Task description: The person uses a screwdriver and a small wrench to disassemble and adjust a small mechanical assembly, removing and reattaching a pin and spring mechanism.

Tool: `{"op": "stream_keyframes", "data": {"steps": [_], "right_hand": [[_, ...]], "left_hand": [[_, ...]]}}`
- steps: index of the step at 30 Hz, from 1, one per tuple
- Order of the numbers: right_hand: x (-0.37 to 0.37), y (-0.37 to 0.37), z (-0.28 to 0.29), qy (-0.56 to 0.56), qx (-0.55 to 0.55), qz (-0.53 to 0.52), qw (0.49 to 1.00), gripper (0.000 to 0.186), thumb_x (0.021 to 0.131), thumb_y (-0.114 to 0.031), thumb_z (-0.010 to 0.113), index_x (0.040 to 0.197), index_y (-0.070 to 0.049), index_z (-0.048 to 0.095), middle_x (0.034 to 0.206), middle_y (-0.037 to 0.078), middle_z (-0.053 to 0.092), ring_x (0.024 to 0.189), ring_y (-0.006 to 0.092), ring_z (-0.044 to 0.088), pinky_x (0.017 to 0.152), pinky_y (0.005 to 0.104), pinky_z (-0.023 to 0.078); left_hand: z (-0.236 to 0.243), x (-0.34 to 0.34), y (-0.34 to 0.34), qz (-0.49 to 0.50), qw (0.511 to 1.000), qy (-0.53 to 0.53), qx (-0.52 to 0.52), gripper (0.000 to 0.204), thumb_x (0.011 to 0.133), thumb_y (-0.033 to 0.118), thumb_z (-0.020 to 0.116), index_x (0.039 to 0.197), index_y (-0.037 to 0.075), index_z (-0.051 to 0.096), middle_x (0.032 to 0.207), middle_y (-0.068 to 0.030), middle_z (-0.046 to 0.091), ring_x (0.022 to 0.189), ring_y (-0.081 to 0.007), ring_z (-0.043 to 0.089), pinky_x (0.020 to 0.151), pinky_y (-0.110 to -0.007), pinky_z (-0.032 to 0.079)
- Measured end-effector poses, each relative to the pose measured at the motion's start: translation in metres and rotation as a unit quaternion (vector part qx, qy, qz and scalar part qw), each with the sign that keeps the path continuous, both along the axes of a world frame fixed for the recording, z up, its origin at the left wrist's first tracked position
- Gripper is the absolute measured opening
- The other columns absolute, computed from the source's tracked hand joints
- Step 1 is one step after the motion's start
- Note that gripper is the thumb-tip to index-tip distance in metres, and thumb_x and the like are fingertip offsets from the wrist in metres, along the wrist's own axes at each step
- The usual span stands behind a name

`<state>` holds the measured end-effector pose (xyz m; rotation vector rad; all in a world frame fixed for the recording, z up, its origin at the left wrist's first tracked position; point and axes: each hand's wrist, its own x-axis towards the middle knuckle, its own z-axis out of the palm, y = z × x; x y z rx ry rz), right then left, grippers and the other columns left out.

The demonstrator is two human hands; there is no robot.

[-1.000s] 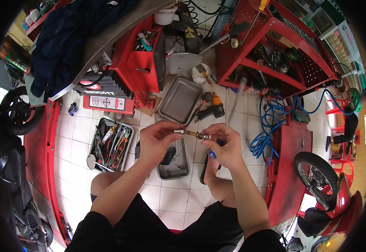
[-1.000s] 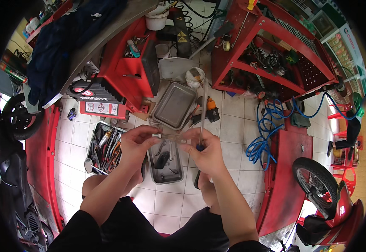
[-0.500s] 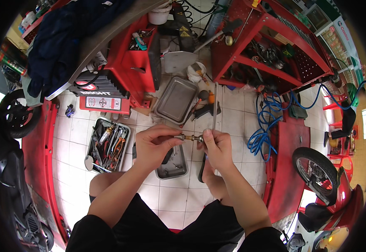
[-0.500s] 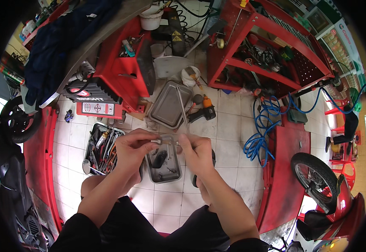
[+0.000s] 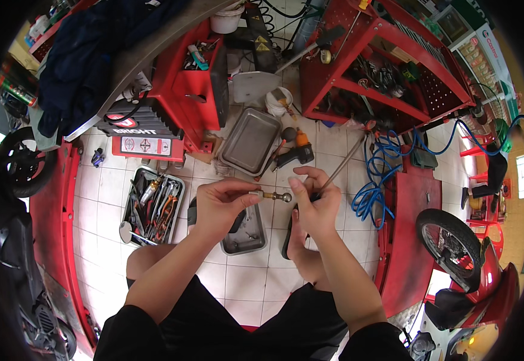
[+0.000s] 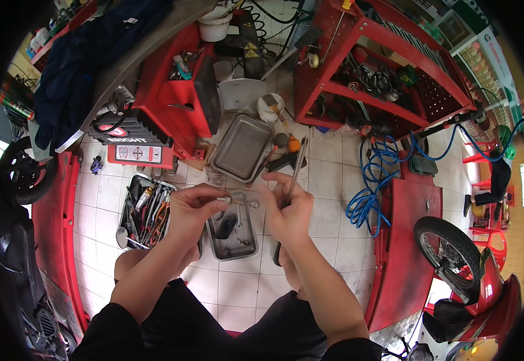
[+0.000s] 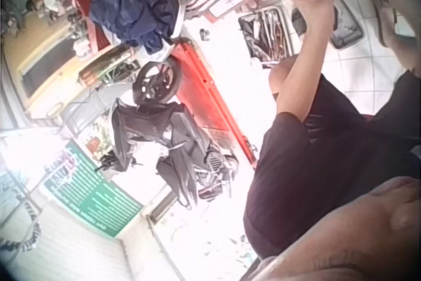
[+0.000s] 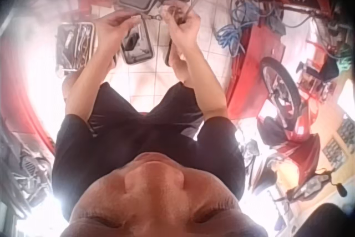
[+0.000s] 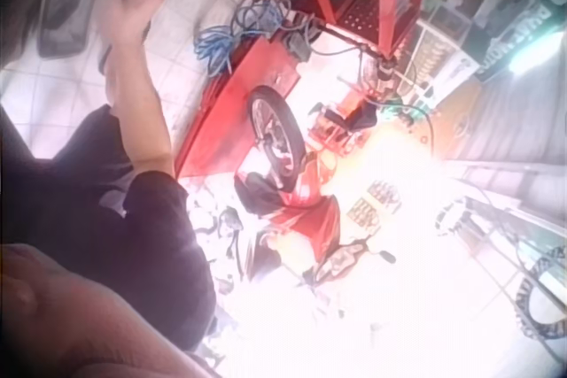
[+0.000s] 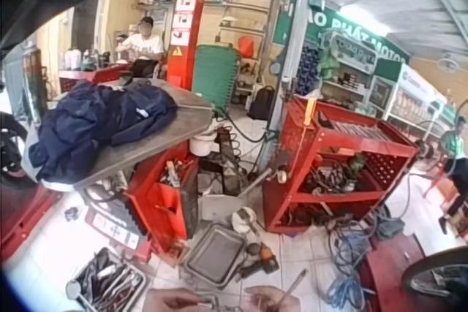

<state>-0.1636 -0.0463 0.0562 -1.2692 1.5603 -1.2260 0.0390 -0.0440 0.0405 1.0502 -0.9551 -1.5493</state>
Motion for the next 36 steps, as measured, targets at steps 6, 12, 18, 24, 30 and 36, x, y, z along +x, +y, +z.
{"op": "stream_keyframes", "data": {"steps": [6, 12, 18, 24, 30, 36], "right_hand": [[-0.004, 0.000, 0.002, 0.021, -0.131, 0.161, 0.978, 0.027, 0.074, 0.001, 0.073, 0.100, -0.003, 0.068, 0.085, 0.004, 0.065, 0.049, 0.0046, 0.038, 0.049, 0.0190, 0.032], [-0.005, 0.000, -0.005, 0.022, -0.039, 0.146, 0.988, 0.021, 0.076, -0.003, 0.074, 0.097, -0.002, 0.067, 0.080, 0.003, 0.067, 0.052, 0.0062, 0.044, 0.051, 0.0224, 0.037], [-0.007, 0.000, -0.020, 0.043, -0.068, 0.166, 0.983, 0.022, 0.085, -0.009, 0.068, 0.106, -0.002, 0.064, 0.066, -0.001, 0.063, 0.054, 0.0041, 0.048, 0.050, 0.0215, 0.037], [0.002, 0.003, -0.009, -0.017, -0.081, 0.155, 0.984, 0.017, 0.089, -0.013, 0.066, 0.101, -0.002, 0.064, 0.062, 0.000, 0.060, 0.051, 0.0054, 0.047, 0.049, 0.0233, 0.038], [-0.011, 0.003, -0.027, -0.043, 0.063, 0.178, 0.981, 0.021, 0.085, -0.010, 0.069, 0.105, -0.004, 0.064, 0.068, -0.002, 0.061, 0.057, 0.0033, 0.048, 0.051, 0.0232, 0.037], [0.002, 0.005, -0.015, -0.024, -0.034, 0.185, 0.982, 0.023, 0.091, -0.018, 0.065, 0.107, -0.002, 0.063, 0.071, -0.003, 0.059, 0.056, 0.0031, 0.045, 0.050, 0.0224, 0.037]], "left_hand": [[0.001, 0.002, -0.004, 0.023, 0.999, 0.027, 0.036, 0.023, 0.079, -0.007, 0.073, 0.102, -0.004, 0.070, 0.103, -0.0127, 0.071, 0.088, -0.0122, 0.067, 0.079, -0.023, 0.055], [-0.002, 0.002, -0.002, 0.015, 0.999, 0.038, 0.004, 0.025, 0.079, -0.008, 0.073, 0.103, -0.005, 0.070, 0.105, -0.0139, 0.071, 0.090, -0.0138, 0.067, 0.080, -0.024, 0.056], [-0.001, 0.000, -0.002, 0.014, 0.999, 0.040, -0.001, 0.025, 0.078, -0.009, 0.073, 0.102, -0.005, 0.069, 0.105, -0.0140, 0.071, 0.091, -0.0148, 0.068, 0.081, -0.025, 0.056], [-0.002, 0.003, -0.003, 0.025, 0.999, 0.032, -0.011, 0.030, 0.077, -0.011, 0.073, 0.105, -0.007, 0.063, 0.103, -0.0164, 0.070, 0.091, -0.0168, 0.069, 0.083, -0.026, 0.057], [0.006, 0.003, -0.005, 0.019, 0.999, 0.047, -0.011, 0.047, 0.076, -0.013, 0.072, 0.116, -0.006, 0.049, 0.100, -0.0208, 0.069, 0.091, -0.0202, 0.069, 0.084, -0.028, 0.058], [0.003, 0.006, -0.006, 0.026, 0.996, 0.080, 0.004, 0.046, 0.076, -0.013, 0.072, 0.115, -0.006, 0.049, 0.102, -0.0211, 0.068, 0.095, -0.0222, 0.068, 0.086, -0.030, 0.057]]}}
